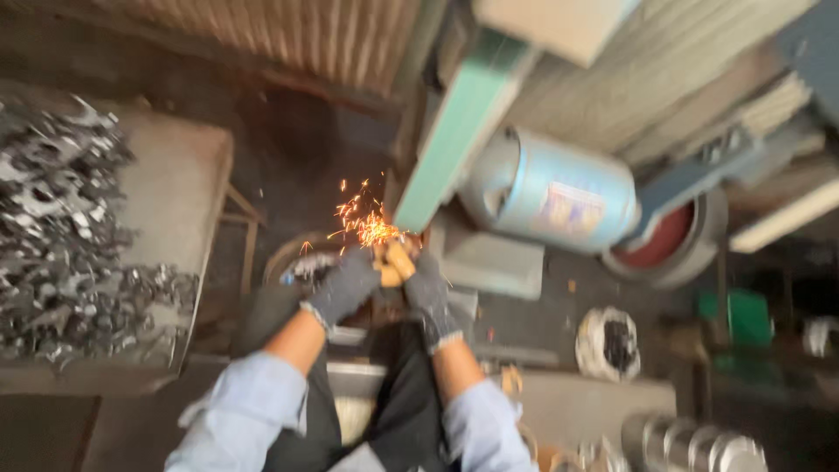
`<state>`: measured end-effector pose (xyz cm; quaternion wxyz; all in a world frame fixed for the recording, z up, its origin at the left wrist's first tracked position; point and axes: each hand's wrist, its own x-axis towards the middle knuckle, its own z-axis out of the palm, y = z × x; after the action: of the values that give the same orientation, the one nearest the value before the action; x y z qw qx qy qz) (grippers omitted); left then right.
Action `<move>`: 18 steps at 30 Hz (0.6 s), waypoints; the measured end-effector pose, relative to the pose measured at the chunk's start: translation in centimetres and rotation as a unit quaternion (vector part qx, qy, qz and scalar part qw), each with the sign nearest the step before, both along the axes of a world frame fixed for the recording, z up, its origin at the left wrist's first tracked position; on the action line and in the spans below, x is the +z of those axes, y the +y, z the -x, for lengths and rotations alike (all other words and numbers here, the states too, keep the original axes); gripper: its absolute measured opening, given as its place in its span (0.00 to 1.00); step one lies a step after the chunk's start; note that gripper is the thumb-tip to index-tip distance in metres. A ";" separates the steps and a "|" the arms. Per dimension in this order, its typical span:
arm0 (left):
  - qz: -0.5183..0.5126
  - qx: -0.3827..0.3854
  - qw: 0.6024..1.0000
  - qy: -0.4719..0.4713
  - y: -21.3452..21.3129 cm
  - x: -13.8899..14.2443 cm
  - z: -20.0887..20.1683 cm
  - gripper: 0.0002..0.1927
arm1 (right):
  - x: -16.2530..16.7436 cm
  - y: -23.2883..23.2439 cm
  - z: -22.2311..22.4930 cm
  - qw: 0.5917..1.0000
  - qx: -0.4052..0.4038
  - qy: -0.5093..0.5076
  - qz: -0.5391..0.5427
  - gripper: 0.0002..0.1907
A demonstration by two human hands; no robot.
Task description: The person sits at a belt grinder and grinds small metal castings one at a time, holding each piece against the abrasive belt with both gloved hands while sparks fly, then places the finished piece on a tray of completed parts and picks up the next rough casting.
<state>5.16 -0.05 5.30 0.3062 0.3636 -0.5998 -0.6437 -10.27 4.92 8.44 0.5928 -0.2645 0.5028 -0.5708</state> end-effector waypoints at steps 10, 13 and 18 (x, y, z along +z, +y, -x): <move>-0.223 -0.069 0.968 0.091 0.9 2.4 2.0 0.14 | 1.1 1.3 2.7 0.972 -0.117 -0.133 -0.152 0.14; -0.275 -0.022 0.938 0.210 1.9 4.4 3.5 0.14 | 0.2 -0.3 3.0 0.981 -0.158 -0.108 -0.037 0.12; -0.238 0.021 0.946 0.218 1.3 8.7 2.7 0.20 | -0.7 -1.3 2.0 0.964 -0.151 -0.058 -0.209 0.22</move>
<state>2.46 1.27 14.00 0.3480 0.2892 -0.3396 -0.8246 -12.32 3.61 7.75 0.5701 -0.0219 0.6098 -0.5502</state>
